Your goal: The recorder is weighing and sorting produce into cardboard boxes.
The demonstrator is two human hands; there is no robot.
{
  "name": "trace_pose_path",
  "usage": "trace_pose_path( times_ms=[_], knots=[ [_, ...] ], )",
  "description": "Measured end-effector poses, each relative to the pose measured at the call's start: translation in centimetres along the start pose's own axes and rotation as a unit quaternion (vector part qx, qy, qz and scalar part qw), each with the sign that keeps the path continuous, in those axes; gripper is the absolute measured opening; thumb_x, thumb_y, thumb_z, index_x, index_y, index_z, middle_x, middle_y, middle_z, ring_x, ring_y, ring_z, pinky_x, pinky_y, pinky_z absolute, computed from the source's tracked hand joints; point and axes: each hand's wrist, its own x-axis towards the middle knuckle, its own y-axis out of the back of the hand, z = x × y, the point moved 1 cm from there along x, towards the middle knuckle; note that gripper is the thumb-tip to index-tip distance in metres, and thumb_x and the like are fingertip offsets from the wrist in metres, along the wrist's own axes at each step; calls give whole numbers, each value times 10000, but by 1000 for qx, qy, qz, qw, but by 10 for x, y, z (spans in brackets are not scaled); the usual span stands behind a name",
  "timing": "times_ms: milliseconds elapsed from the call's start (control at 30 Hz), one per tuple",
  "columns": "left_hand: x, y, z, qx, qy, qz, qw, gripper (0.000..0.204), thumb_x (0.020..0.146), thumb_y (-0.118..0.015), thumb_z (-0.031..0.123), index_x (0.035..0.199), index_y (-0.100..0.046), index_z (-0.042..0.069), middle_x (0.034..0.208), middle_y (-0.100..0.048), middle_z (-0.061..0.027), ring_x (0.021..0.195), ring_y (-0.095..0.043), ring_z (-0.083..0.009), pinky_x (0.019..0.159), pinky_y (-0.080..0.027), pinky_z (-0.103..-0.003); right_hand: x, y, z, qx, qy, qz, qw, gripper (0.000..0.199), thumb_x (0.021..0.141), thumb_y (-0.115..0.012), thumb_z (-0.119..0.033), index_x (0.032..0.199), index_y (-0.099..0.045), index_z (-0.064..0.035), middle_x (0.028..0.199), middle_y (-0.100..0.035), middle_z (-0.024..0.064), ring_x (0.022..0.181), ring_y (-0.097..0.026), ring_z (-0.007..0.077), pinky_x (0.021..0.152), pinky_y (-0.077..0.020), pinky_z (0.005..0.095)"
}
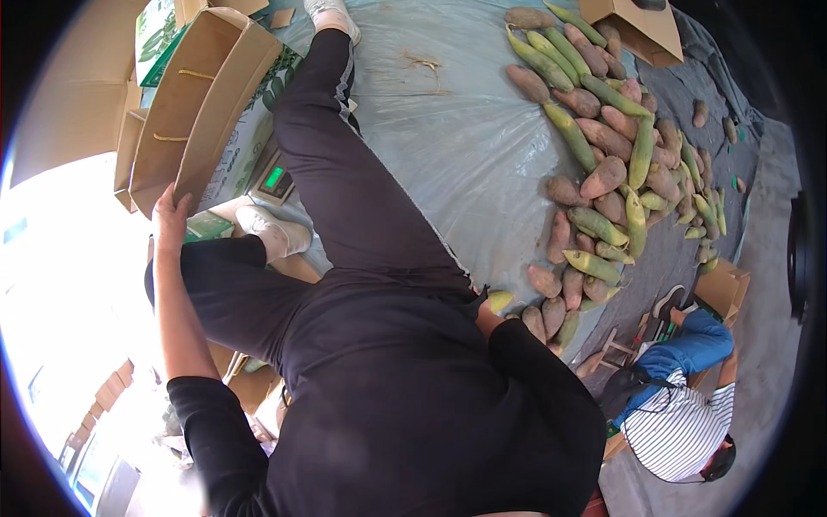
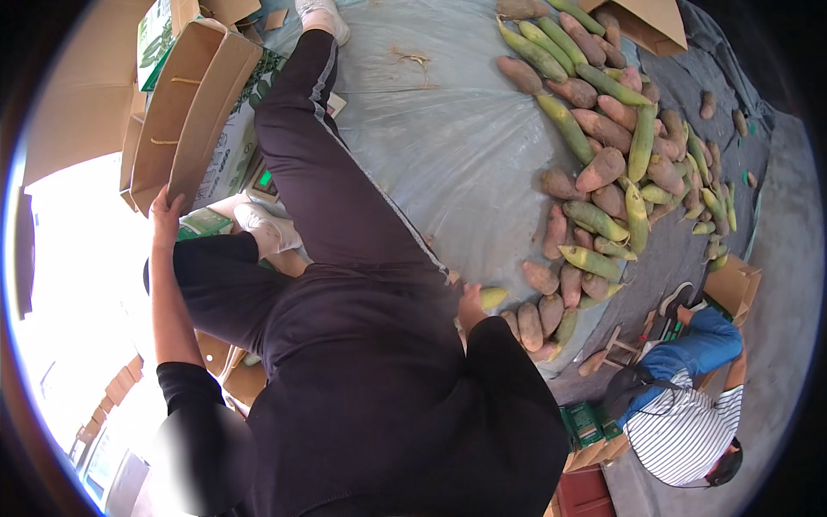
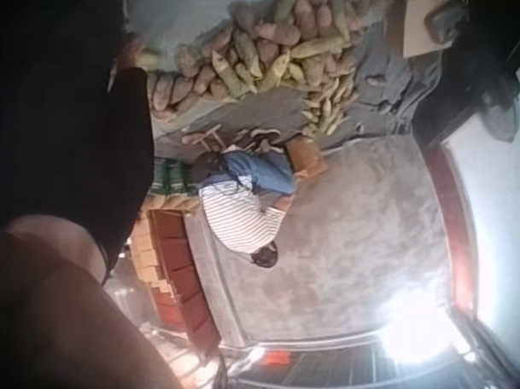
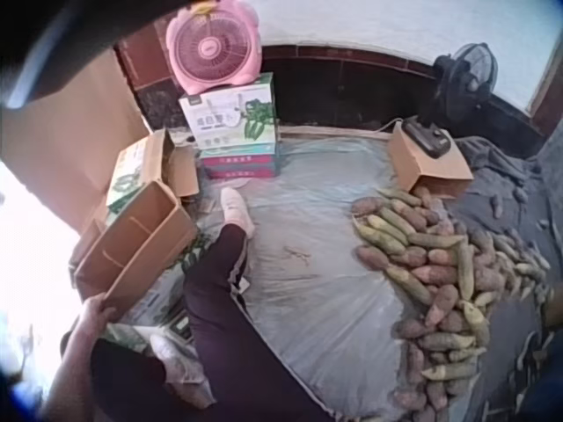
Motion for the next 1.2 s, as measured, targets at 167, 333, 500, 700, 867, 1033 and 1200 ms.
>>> trace_pose_path(
  times_ms=[167, 333, 500, 700, 867, 1033, 1200],
  knots=[
    [-1, -19, -23, -6, -19, 30, 999, 312, 818, -612, 79, 1097, -569, -53, 897, -659, -185, 810, -630, -242, 749, -472, -316, -9, 4, -33, -274, -100, -37, 956, 472, 773, -618, -363, 1208, -564, -190, 1280, -493, 44, 1252, -374, 251, 932, -327, 510],
    [-1, -20, -15, -6, 13, 37, 999, 302, 808, -618, 73, 1087, -579, -38, 886, -660, -174, 794, -625, -214, 740, -473, -306, 0, 8, -32, -509, -171, -92, 839, 454, 770, -620, -355, 1181, -565, -171, 1245, -517, 61, 1247, -392, 253, 921, -351, 487],
    [4, -20, -5, -28, 28, 20, 999, 308, 802, -626, 99, 1086, -589, -14, 889, -653, -167, 799, -632, -225, 734, -479, -312, 17, 8, -44, -711, -210, -131, 658, 437, 767, -622, -348, 1155, -566, -153, 1209, -541, 78, 1241, -411, 255, 911, -375, 464],
    [-4, -25, -28, -50, 59, 23, 997, 329, 800, -635, 130, 1100, -591, 3, 914, -648, -171, 835, -634, -258, 764, -479, -325, 40, 18, -105, -751, -276, -6, 600, 431, 733, -658, -303, 1105, -543, -119, 1145, -572, 103, 1157, -484, 273, 873, -419, 426],
    [1, -28, -19, -8, 37, 26, 999, 342, 790, -632, 154, 1107, -594, 30, 936, -645, -176, 893, -625, -298, 791, -477, -342, 70, 75, -169, -451, -137, 312, 825, 512, 653, -753, -108, 1071, -463, -45, 1008, -588, 120, 914, -592, 292, 811, -469, 402],
    [-13, -7, 17, 61, 60, 37, 996, 326, 784, -619, 187, 1085, -603, 64, 953, -641, -166, 910, -613, -323, 804, -473, -372, 156, 37, -270, -280, 61, 330, 899, 578, 618, -776, -21, 1094, -448, -4, 1017, -551, 98, 972, -541, 209, 855, -440, 352],
    [-8, -3, 30, 77, 29, -2, 997, 290, 785, -607, 179, 1061, -600, 90, 951, -639, -153, 909, -604, -332, 792, -461, -420, 224, -71, -427, -230, 241, 240, 912, 605, 661, -735, 24, 1173, -414, 4, 1112, -509, 101, 1023, -515, 195, 929, -412, 341]
  ],
)
